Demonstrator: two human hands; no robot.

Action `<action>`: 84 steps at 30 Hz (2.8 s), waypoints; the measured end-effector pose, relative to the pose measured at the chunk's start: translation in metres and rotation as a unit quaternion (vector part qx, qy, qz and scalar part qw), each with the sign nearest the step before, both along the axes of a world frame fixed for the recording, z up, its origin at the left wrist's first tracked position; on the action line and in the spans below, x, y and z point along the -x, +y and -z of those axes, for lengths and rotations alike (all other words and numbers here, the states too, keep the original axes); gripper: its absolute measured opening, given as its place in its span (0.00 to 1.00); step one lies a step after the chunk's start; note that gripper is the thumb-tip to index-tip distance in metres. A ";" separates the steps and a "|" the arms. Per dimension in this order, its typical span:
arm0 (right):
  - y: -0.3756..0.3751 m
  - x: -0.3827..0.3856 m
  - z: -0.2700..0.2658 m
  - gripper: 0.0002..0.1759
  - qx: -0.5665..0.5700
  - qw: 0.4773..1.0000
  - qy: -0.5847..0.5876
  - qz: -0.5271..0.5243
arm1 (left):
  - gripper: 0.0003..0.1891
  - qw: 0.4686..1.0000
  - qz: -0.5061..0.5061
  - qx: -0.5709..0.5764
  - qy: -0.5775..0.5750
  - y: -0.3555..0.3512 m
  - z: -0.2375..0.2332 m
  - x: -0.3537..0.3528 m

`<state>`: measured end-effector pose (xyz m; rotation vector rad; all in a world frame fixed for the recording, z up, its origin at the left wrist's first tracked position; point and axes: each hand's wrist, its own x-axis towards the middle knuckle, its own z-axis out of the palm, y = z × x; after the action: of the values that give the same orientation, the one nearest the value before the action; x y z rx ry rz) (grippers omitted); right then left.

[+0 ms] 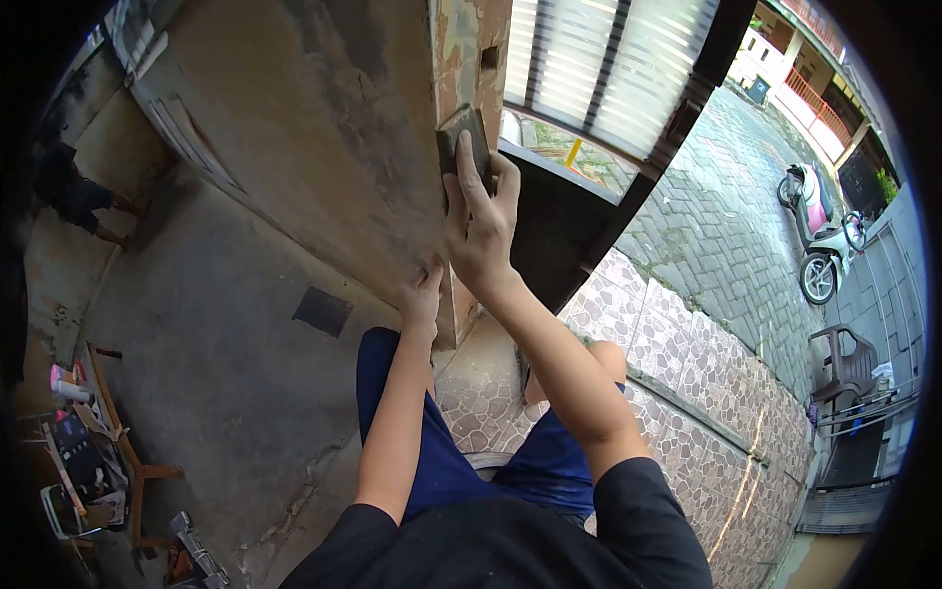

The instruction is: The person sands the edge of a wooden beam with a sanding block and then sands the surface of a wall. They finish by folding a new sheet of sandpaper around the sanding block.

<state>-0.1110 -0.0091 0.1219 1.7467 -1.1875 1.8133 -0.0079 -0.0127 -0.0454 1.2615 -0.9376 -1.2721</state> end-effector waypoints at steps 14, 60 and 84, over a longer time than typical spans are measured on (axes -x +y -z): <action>0.088 0.040 0.214 0.23 -0.460 0.510 -0.627 -0.368 | 0.37 0.927 0.343 -0.149 -0.041 0.038 0.000 -0.030; 0.057 -0.077 0.182 0.28 -0.514 0.624 -0.443 -0.386 | 0.12 0.960 -0.107 -0.075 0.246 0.032 0.007 -0.104; 0.053 -0.030 0.177 0.11 -0.332 0.913 -0.230 -0.062 | 0.28 0.904 -0.346 -0.005 -0.251 -0.085 0.041 -0.039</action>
<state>-0.0810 0.0440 -0.0554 1.7841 -2.1301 2.1321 0.0310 -0.0975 -0.0865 1.7671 -0.7126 -0.3943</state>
